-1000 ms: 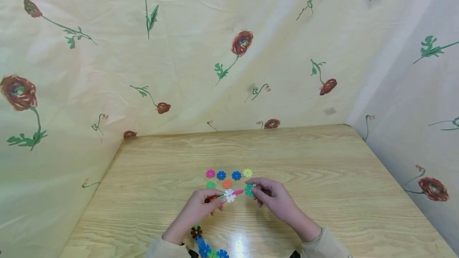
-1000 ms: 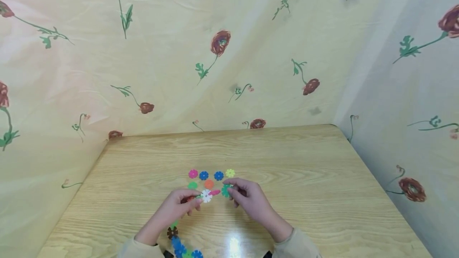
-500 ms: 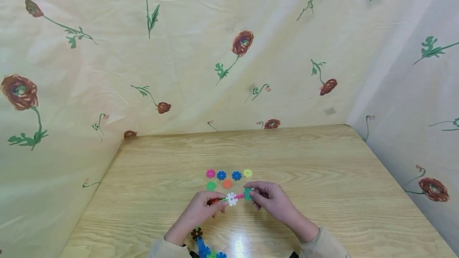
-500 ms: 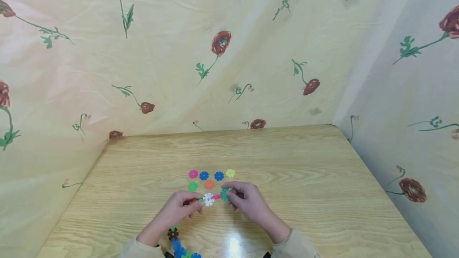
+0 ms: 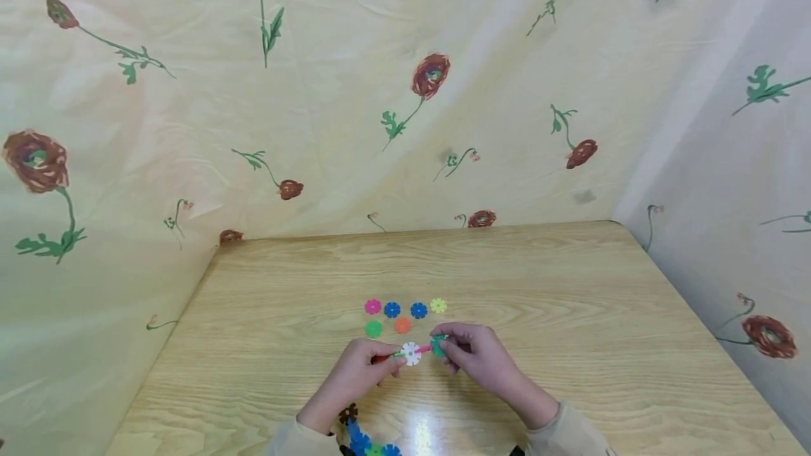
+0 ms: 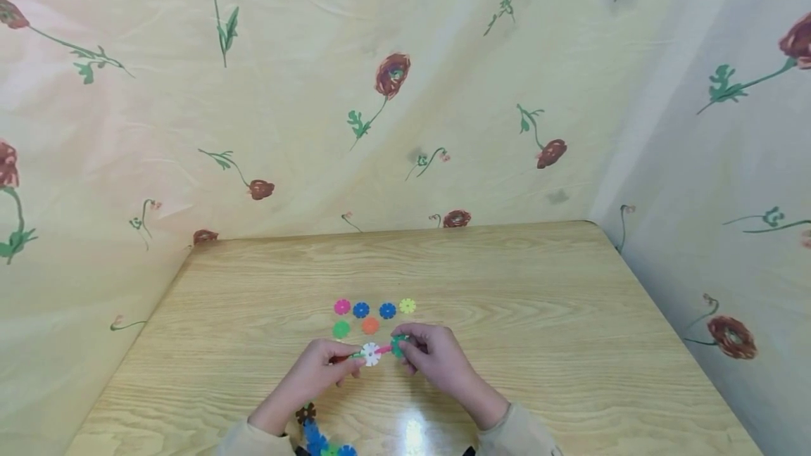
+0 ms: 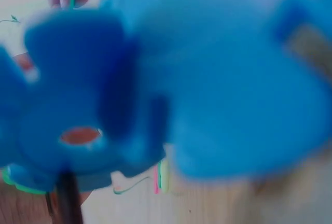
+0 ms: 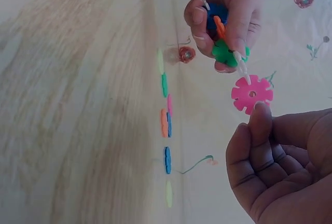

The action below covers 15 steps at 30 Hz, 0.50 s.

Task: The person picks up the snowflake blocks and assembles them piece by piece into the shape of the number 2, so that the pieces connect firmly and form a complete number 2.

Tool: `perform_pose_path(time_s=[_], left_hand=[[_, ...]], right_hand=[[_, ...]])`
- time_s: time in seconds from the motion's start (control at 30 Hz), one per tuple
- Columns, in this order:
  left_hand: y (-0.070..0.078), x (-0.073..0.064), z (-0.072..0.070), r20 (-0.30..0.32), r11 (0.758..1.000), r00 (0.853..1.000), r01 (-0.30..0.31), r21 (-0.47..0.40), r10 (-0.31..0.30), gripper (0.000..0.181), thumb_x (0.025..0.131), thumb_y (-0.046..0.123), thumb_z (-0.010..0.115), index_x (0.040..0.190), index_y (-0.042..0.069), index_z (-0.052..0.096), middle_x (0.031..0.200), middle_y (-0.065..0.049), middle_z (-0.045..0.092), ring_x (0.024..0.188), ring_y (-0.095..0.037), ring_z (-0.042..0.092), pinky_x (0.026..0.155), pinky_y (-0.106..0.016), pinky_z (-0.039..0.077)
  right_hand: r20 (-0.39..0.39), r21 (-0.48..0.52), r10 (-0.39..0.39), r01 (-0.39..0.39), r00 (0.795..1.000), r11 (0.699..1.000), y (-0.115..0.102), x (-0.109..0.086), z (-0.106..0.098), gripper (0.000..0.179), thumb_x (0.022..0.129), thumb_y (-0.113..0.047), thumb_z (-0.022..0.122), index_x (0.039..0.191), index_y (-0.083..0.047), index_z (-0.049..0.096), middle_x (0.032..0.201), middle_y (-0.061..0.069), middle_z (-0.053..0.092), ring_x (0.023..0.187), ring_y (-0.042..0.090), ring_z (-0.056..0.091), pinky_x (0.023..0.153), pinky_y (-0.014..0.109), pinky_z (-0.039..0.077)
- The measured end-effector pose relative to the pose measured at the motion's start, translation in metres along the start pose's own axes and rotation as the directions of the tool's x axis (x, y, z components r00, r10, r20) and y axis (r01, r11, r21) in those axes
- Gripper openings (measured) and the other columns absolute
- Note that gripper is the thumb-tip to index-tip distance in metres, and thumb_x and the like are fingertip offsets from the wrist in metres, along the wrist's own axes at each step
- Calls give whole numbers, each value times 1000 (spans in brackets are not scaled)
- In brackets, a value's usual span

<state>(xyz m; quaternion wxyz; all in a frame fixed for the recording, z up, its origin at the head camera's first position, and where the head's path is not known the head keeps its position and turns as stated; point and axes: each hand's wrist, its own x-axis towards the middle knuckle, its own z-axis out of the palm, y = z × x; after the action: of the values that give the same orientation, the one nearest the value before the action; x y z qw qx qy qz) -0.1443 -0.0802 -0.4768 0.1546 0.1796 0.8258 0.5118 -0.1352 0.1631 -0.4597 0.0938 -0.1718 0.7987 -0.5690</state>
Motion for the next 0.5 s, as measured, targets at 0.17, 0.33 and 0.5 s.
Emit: perform_pose_path(time_s=[0.17, 0.33, 0.5], left_hand=[[3, 2, -1, 8, 1000, 1000, 10, 19, -10, 18, 93, 22, 68, 104, 11, 77, 72, 3, 67, 51, -8, 48, 45, -20, 40], [0, 3, 0, 10, 999, 1000, 15, 37, -15, 17, 93, 22, 69, 102, 11, 77, 71, 3, 67, 51, -8, 49, 45, -19, 40], [-2, 2, -1, 1, 996, 1000, 5, 84, -5, 17, 91, 25, 70, 102, 13, 76, 70, 4, 61, 54, -7, 47, 49, -20, 41]], right_hand=[[19, 2, 23, -23, 1000, 1000, 2, 1, 0, 20, 98, -2, 56, 114, 8, 63, 82, 20, 64, 65, 19, 62, 59, 37, 56], [24, -22, 13, -13, 1000, 1000, 3, 1, 2, 20, 98, -2, 55, 114, 7, 64, 82, 18, 64, 64, 18, 62, 59, 37, 56], [33, -15, 12, -11, 999, 1000, 6, 1, 4, 18, 98, -2, 56, 112, 7, 62, 80, 16, 64, 64, 16, 61, 58, 36, 56]])
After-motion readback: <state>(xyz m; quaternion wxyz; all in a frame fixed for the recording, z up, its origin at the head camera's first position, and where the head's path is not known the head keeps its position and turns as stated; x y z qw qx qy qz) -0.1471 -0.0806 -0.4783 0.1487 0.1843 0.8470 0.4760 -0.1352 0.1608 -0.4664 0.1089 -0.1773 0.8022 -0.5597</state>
